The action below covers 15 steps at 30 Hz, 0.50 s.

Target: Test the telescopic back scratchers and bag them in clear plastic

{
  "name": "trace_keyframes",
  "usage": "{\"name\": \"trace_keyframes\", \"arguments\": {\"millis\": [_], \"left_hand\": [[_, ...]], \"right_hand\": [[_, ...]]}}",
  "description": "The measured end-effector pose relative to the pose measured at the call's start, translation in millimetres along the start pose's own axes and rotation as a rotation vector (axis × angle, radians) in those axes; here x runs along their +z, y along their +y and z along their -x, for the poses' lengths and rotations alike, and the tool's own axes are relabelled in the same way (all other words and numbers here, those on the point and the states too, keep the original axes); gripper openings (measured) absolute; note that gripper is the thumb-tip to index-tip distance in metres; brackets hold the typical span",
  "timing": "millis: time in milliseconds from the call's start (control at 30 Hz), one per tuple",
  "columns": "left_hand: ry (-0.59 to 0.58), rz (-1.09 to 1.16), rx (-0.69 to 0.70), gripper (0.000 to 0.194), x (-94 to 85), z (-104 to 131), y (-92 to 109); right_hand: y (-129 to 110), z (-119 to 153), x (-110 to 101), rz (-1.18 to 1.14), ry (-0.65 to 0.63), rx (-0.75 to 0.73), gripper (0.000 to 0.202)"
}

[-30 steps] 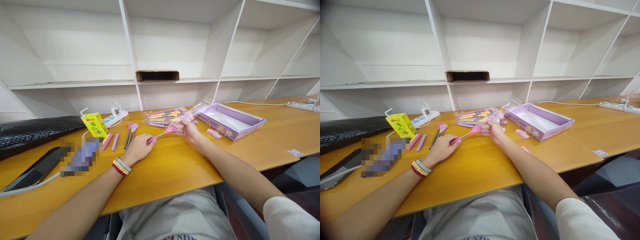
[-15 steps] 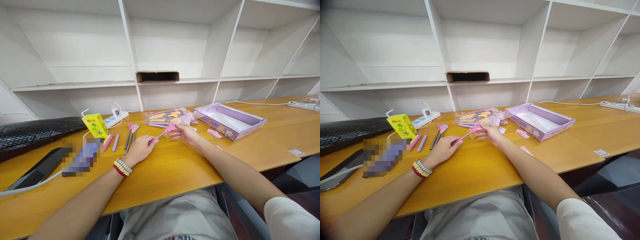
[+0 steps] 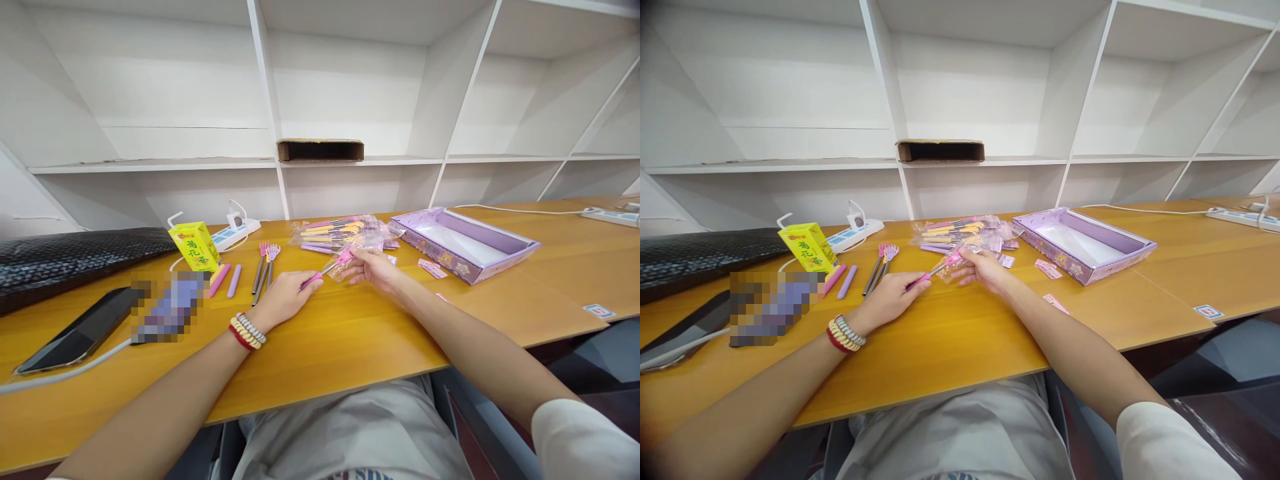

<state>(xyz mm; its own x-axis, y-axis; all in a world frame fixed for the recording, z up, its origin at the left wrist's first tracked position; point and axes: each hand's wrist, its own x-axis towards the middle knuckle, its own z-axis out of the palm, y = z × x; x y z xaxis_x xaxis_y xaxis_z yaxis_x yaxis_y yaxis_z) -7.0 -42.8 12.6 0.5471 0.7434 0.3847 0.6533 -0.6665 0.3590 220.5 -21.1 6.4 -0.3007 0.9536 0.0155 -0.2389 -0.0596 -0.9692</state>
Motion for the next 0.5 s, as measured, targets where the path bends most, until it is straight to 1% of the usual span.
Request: {"name": "trace_keyframes", "arguments": {"millis": [200, 300, 400, 500], "left_hand": [[-0.045, -0.027, 0.03, 0.035, -1.6, 1.1, 2.7], [-0.077, -0.056, 0.048, 0.03, -0.7, 2.0, 3.8], [-0.1, -0.065, 0.072, 0.026, 1.5, 3.2, 5.6], [-0.123, -0.076, 0.041, 0.03, 2.7, 4.2, 5.5]], "right_hand": [[2.4, -2.6, -2.6, -0.036, -0.021, -0.01, 0.022], [2.3, -3.6, -2.6, -0.068, -0.043, -0.022, 0.019], [0.4, -4.3, -2.8, -0.087, -0.001, -0.054, 0.017], [-2.6, -5.7, -6.3, -0.104, 0.059, -0.108, 0.015]]}}
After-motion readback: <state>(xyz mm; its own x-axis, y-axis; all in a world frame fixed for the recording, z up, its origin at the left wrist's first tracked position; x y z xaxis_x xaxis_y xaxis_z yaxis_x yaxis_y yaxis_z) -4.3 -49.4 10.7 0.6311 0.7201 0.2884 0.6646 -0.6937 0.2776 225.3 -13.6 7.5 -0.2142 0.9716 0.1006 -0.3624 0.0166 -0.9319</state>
